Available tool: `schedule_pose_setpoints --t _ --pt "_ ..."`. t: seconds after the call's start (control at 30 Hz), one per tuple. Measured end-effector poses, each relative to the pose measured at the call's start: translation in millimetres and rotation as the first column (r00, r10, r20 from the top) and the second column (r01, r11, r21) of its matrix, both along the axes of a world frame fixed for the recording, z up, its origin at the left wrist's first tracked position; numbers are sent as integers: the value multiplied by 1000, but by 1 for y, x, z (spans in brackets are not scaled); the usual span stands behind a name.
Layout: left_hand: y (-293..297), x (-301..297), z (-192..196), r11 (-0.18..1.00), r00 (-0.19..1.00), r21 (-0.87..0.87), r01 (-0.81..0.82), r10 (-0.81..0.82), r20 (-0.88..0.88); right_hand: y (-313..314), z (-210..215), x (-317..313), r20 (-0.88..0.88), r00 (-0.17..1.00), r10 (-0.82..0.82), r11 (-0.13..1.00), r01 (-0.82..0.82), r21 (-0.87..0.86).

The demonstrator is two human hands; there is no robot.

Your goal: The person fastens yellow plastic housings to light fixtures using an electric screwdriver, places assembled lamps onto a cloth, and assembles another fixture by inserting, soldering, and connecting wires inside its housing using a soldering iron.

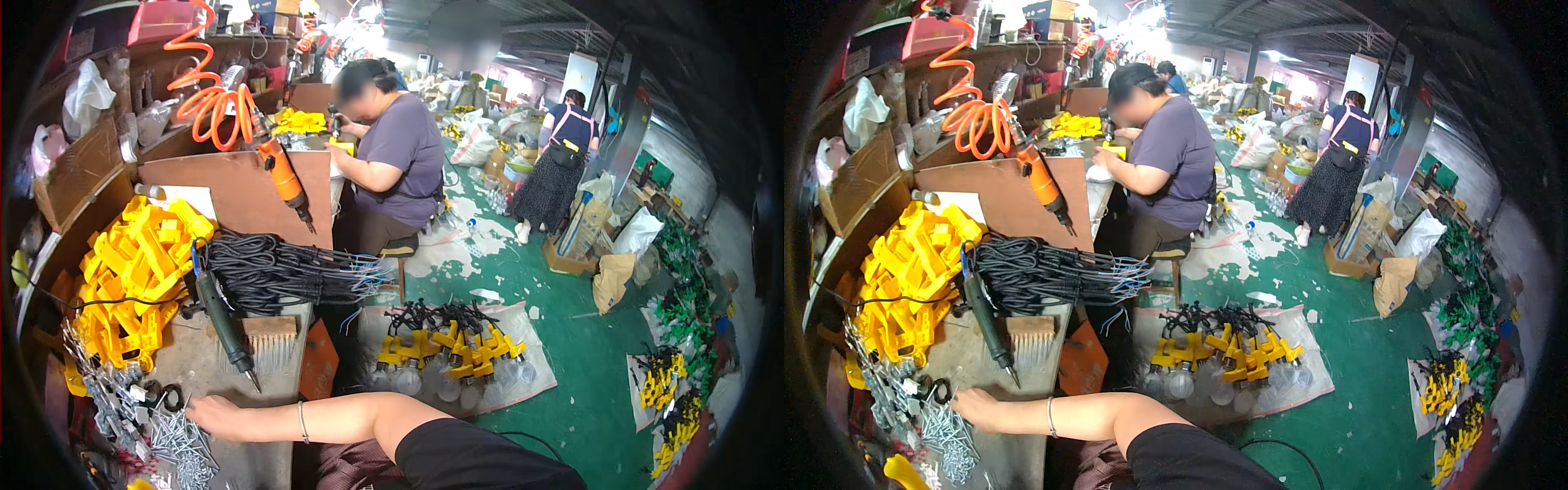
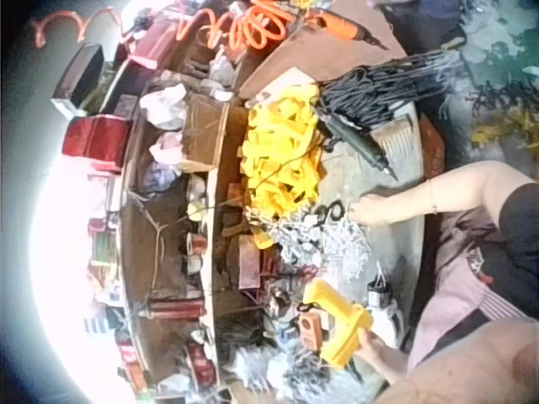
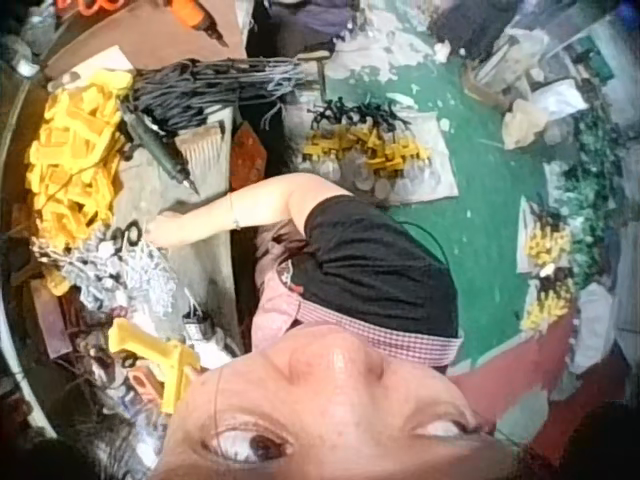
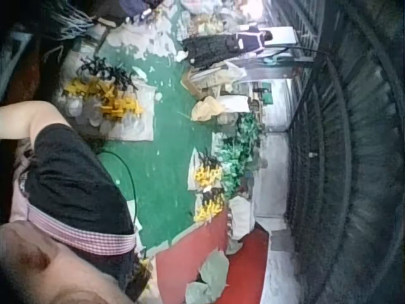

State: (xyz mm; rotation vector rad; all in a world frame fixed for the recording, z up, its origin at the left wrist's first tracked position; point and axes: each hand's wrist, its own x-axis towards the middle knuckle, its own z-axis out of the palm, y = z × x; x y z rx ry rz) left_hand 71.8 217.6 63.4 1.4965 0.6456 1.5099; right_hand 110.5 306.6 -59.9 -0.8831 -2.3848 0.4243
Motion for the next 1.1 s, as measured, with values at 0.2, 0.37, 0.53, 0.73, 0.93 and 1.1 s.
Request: schedule_pose_setpoints --t 0.2,0.37,0.53,0.73,0.93,1.1 --pt "-103 -73 -28 894 917 -255 -369 394 54 -1 28 13 171 979 -113 956 154 -249" --pt "-239 -82 -27 529 624 -509 -679 781 -19 4 56 74 215 972 -94 995 99 -13" --pt "-233 -82 -34 471 619 -571 -673 781 -85 10 72 52 478 878 -21 998 -7 55" --pt "-224 -82 -27 427 628 -572 -700 749 -210 29 76 42 427 887 174 981 -121 -150" --pt "-215 -80 -23 386 590 -630 -674 794 -145 30 70 22 88 910 405 892 -372 -259" --pt "-211 -81 -17 501 689 -597 -626 714 -123 41 71 18 89 903 421 850 -358 -385"
